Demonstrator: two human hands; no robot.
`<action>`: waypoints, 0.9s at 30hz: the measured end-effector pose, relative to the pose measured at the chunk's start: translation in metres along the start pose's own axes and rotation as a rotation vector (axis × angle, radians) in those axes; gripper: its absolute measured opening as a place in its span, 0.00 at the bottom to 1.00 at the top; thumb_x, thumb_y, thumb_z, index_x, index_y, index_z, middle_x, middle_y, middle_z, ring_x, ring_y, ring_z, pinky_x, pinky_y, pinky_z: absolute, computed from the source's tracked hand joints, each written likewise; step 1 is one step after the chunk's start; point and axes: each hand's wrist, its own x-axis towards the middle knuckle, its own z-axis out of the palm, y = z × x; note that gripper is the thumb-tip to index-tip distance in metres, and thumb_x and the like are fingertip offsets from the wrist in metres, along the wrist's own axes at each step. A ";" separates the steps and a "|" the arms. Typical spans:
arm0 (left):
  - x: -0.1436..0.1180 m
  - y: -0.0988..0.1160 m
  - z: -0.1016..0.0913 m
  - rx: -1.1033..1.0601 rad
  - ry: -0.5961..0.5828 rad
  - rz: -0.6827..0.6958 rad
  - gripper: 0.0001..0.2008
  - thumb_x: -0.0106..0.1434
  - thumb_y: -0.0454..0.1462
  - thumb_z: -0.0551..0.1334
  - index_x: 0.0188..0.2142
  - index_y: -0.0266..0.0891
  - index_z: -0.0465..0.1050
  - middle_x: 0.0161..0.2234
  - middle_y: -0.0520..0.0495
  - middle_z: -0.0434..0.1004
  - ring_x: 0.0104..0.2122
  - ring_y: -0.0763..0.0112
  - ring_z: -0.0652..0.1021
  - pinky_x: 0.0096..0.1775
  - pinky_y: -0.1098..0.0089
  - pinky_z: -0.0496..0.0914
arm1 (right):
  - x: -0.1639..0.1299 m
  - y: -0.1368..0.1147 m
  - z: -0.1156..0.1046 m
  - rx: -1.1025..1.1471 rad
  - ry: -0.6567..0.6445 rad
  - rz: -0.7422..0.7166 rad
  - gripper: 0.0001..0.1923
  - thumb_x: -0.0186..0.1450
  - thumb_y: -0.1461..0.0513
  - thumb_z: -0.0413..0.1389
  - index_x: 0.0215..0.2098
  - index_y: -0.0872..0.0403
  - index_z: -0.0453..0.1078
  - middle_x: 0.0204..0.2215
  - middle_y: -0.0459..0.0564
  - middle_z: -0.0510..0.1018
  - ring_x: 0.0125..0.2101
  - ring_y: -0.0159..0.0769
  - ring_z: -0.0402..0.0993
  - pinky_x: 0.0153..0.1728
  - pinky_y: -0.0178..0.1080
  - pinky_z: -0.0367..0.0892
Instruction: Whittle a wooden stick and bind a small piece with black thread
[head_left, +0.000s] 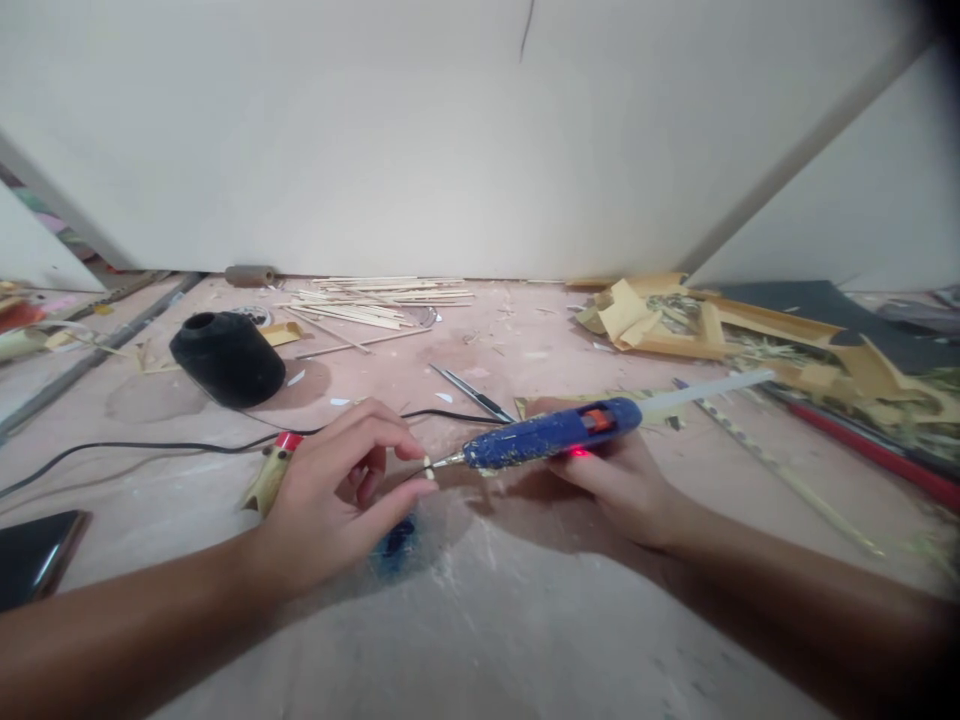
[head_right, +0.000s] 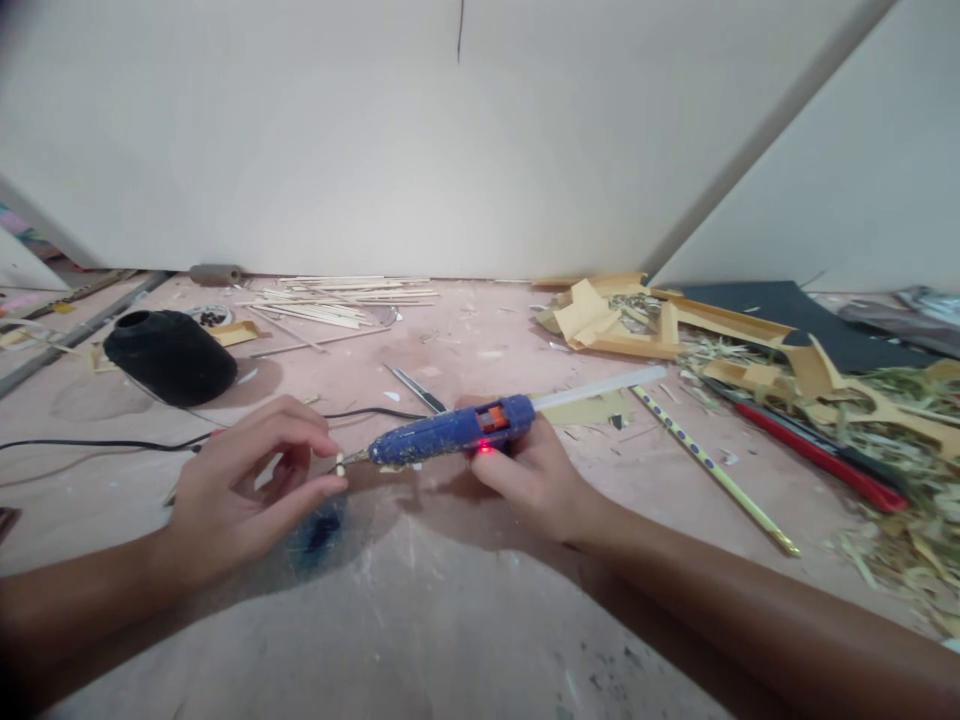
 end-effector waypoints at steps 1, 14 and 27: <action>0.000 0.000 0.000 -0.001 -0.002 0.002 0.07 0.64 0.34 0.69 0.40 0.40 0.73 0.36 0.50 0.72 0.23 0.79 0.69 0.22 0.75 0.63 | 0.000 0.001 -0.001 -0.013 0.005 -0.015 0.03 0.59 0.62 0.59 0.26 0.51 0.70 0.24 0.45 0.73 0.27 0.39 0.68 0.29 0.38 0.62; -0.001 0.001 0.001 -0.024 0.002 0.007 0.07 0.64 0.33 0.69 0.40 0.40 0.73 0.37 0.49 0.72 0.23 0.79 0.69 0.22 0.76 0.63 | 0.000 0.006 -0.003 -0.008 -0.014 -0.043 0.04 0.60 0.65 0.56 0.28 0.52 0.67 0.24 0.44 0.68 0.27 0.35 0.65 0.29 0.36 0.59; 0.000 0.001 0.002 -0.029 0.030 0.038 0.06 0.63 0.33 0.69 0.39 0.37 0.74 0.36 0.49 0.72 0.24 0.79 0.69 0.22 0.75 0.62 | 0.000 0.005 -0.003 0.013 -0.055 -0.057 0.03 0.60 0.65 0.56 0.29 0.53 0.67 0.25 0.43 0.68 0.27 0.34 0.63 0.29 0.37 0.57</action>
